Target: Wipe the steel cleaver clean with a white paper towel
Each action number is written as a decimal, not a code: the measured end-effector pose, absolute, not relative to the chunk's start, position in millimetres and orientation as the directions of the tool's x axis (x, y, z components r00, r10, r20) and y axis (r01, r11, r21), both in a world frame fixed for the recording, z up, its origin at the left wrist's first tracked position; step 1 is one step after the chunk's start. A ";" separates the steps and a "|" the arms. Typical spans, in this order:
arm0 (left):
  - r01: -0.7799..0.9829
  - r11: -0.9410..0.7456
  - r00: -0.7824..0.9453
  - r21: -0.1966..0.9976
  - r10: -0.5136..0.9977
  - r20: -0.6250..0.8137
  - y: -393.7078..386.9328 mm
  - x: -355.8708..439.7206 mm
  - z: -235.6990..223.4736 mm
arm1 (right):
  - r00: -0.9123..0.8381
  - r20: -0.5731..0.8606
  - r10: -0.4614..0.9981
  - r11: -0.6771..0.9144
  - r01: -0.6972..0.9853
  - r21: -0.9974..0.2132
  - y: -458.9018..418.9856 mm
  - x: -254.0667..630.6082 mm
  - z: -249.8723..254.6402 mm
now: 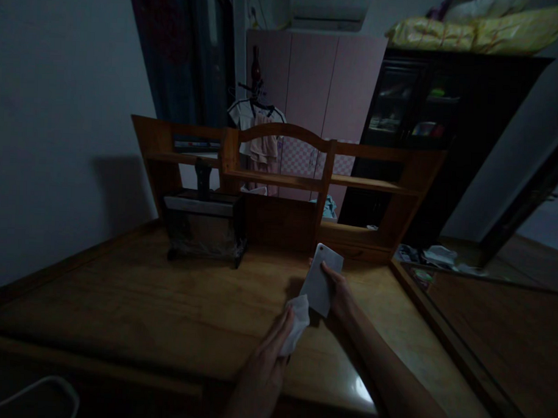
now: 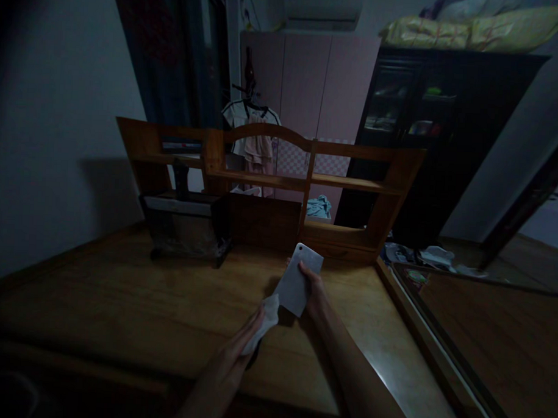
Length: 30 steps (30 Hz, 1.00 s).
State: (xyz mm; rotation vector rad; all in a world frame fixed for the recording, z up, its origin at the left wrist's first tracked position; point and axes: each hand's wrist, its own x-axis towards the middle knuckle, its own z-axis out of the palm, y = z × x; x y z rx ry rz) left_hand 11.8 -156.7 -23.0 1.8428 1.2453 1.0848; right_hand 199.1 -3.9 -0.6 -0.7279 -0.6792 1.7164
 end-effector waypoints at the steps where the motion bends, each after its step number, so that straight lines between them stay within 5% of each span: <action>1: 0.421 -0.342 0.206 0.840 0.938 0.278 -159.6 10.6 -25.6 | -0.213 -0.129 0.968 -0.236 -0.617 -0.751 -4.0 198.9 -0.5; 13: 0.694 -0.417 0.230 0.587 0.901 0.368 -185.0 -9.3 -73.5 | -0.172 -0.159 0.972 -0.233 -0.627 -0.743 -0.8 197.1 -1.0; 30: 0.558 -0.346 0.169 0.755 0.937 0.305 -195.9 -22.4 -58.5 | -0.187 -0.152 0.970 -0.237 -0.626 -0.743 2.1 197.2 -5.3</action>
